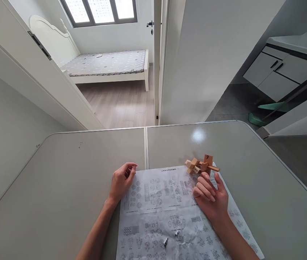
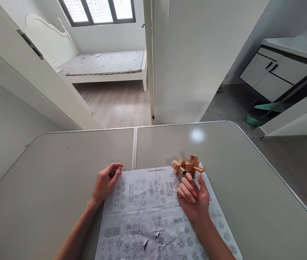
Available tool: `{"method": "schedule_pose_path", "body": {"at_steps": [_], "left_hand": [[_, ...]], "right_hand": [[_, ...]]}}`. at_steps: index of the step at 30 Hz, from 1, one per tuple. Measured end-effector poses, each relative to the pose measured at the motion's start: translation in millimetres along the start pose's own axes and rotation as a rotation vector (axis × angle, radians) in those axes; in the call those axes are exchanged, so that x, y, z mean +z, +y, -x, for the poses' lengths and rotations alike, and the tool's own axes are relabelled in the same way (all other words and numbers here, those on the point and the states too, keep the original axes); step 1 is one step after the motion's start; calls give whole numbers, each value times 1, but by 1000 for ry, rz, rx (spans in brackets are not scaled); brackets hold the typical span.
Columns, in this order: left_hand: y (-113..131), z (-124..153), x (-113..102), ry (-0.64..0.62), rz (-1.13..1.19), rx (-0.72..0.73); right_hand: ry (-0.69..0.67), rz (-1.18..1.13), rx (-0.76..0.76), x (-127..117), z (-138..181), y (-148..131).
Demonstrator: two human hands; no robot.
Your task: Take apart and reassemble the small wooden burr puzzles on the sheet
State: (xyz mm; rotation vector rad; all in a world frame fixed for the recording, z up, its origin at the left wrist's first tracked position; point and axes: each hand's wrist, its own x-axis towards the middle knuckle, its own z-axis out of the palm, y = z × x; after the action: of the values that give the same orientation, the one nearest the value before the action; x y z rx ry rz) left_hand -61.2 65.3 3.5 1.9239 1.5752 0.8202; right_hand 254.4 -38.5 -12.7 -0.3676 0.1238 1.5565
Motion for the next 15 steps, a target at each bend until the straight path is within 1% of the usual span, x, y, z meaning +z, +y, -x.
{"method": "schedule_pose_path", "body": {"at_steps": [6,10,15], "left_hand": [[-1,0,0,0,-7,2],[-4,1,0,0,-11,2],[-1,0,0,-5,-8,2]], "right_hand": [[-2,5,-8,-2,0,-3],[-12,-9,13,-4,0,-6],[9,-34,22,-4,0,-6]]}}
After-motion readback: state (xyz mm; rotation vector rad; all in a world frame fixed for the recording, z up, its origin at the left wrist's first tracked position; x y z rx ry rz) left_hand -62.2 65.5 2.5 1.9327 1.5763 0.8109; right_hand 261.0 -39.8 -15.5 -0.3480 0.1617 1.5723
